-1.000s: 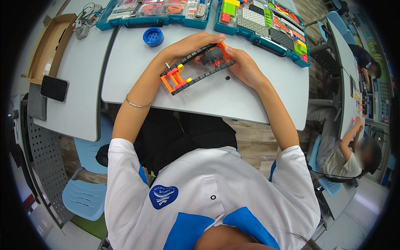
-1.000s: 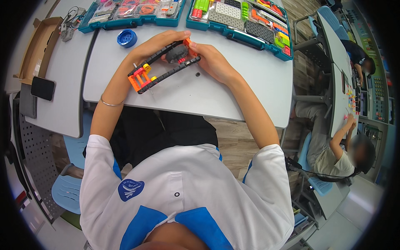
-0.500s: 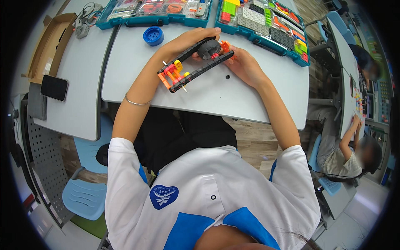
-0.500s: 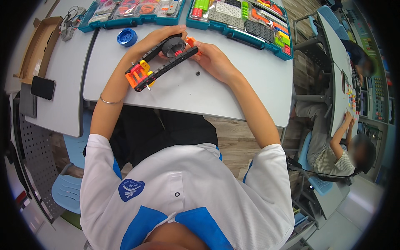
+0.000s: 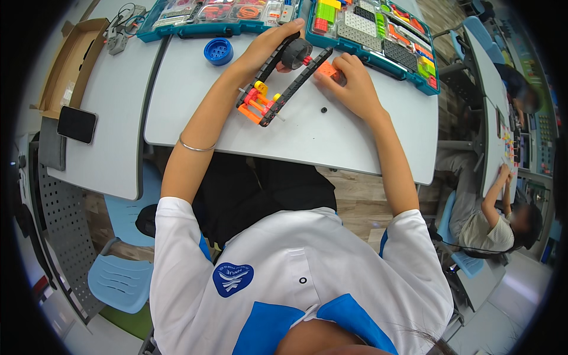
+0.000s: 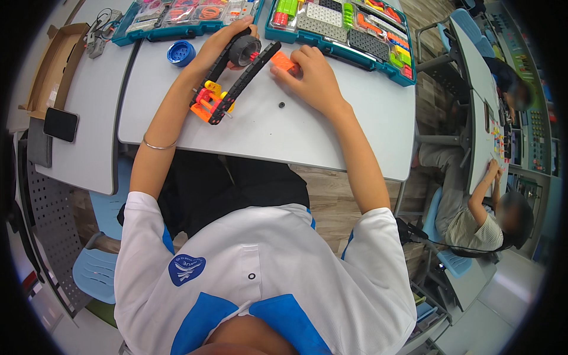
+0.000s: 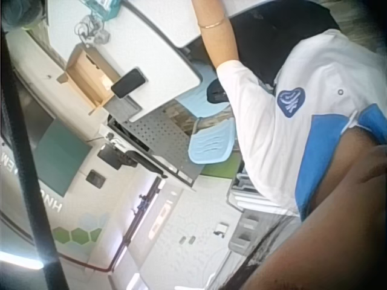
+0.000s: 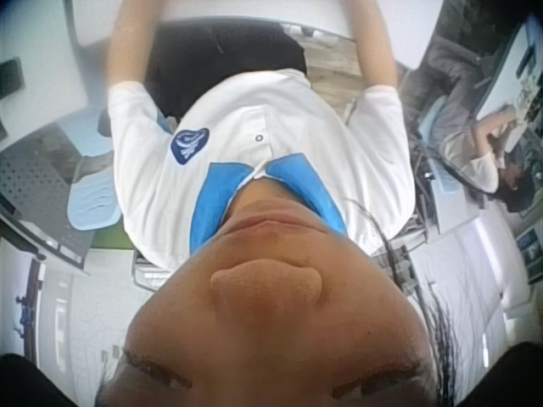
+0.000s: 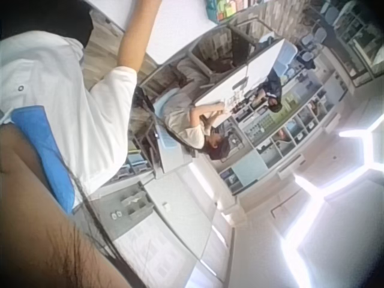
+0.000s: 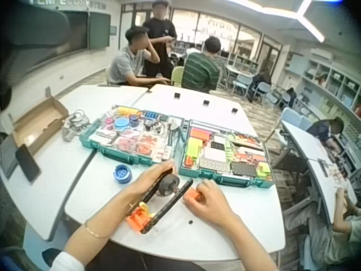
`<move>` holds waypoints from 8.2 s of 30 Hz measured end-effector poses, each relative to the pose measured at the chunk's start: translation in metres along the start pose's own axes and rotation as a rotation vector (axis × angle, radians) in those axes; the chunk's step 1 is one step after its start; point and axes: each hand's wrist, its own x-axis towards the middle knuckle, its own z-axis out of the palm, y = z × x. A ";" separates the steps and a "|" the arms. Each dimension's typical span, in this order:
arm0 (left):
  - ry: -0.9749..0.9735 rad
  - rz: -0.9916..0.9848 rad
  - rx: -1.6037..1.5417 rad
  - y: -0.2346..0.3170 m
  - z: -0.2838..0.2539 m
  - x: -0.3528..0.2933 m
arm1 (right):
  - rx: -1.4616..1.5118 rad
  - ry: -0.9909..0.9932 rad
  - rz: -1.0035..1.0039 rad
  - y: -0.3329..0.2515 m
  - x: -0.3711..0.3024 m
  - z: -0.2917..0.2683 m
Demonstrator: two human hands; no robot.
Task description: The person assembles a structure using colorful interlocking building blocks from a kit. They connect beams, plates, and connectors, then disassemble the structure into individual pieces and sort them on the table.
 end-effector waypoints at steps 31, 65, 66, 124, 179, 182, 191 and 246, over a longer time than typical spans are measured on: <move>-0.039 0.004 0.084 0.005 0.014 -0.007 | 0.972 -0.097 0.346 -0.030 0.001 0.000; -0.035 0.086 0.056 -0.007 0.005 0.000 | 0.974 0.070 0.307 -0.019 -0.003 0.007; -0.047 0.082 0.052 -0.009 0.002 0.001 | 0.974 0.078 0.302 -0.019 -0.002 0.008; -0.229 -0.015 -0.125 -0.011 0.003 0.001 | 1.690 -0.179 0.511 -0.010 0.003 -0.013; -0.373 0.114 0.324 0.015 -0.017 -0.008 | 1.698 -0.242 0.550 -0.028 0.000 -0.016; -0.382 0.106 0.343 0.016 -0.018 -0.009 | 1.701 -0.239 0.551 -0.030 0.000 -0.017; -0.368 0.098 0.338 0.014 -0.020 -0.008 | 1.733 -0.246 0.572 -0.025 -0.001 -0.013; -0.087 0.291 0.429 -0.003 0.020 -0.005 | 1.125 -0.027 0.427 -0.034 -0.001 -0.017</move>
